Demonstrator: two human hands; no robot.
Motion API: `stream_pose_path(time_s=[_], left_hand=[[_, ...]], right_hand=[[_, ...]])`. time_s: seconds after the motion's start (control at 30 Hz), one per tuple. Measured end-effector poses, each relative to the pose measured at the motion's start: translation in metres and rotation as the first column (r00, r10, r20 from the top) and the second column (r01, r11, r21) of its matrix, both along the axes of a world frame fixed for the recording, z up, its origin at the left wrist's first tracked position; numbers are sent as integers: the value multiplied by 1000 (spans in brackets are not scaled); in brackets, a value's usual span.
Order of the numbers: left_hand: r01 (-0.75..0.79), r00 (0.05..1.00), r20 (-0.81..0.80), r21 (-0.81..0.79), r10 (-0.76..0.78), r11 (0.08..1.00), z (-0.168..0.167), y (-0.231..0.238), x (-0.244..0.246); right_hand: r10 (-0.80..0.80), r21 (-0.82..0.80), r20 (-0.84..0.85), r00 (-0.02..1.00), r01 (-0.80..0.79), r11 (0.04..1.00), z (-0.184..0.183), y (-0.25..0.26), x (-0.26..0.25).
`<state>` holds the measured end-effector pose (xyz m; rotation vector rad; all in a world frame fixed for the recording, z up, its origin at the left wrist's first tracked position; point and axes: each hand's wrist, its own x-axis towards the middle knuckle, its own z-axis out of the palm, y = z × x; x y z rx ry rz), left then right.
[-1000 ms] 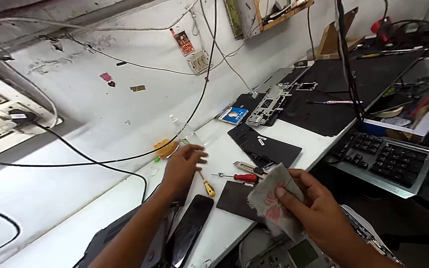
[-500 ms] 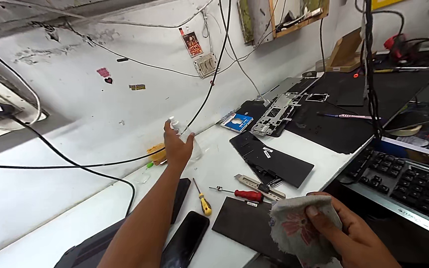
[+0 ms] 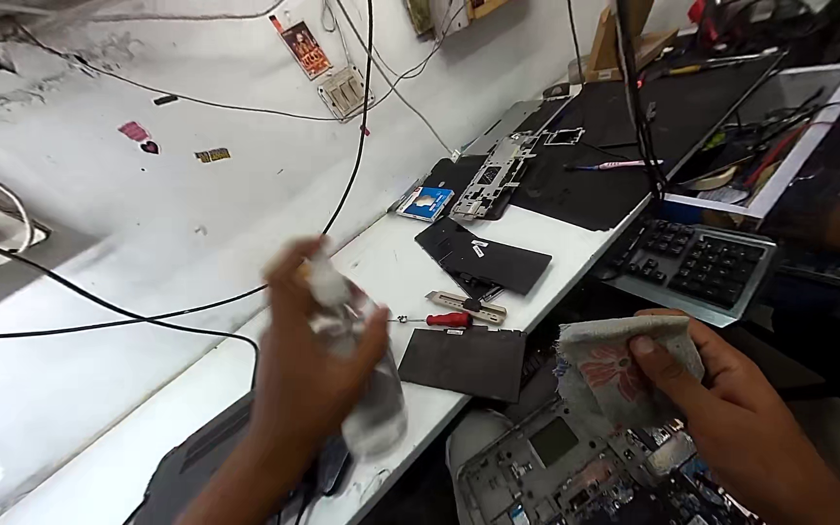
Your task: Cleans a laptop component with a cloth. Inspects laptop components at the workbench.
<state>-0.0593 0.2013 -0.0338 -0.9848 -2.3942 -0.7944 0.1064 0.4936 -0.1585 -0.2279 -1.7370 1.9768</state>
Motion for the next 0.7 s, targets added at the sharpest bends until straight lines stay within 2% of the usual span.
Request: stream_pose_path(time_s=[0.1, 0.2, 0.43, 0.53, 0.7], left_hand=[[-26, 989, 136, -217, 57, 976, -36, -4, 44], [-75, 982, 143, -295, 121, 953, -55, -8, 68], [-214, 968, 32, -415, 250, 884, -47, -21, 75], [-200, 966, 72, -398, 248, 895, -46, -24, 68], [-18, 975, 206, -273, 77, 962, -50, -3, 66]], right_hand=[[-28, 22, -8, 1000, 28, 999, 2, 7, 15], [-57, 43, -12, 998, 57, 997, 2, 11, 24], [-41, 51, -33, 999, 43, 998, -1, 13, 29], [-55, 67, -23, 998, 56, 996, -3, 13, 28], [-50, 55, -11, 999, 50, 997, -4, 9, 23]])
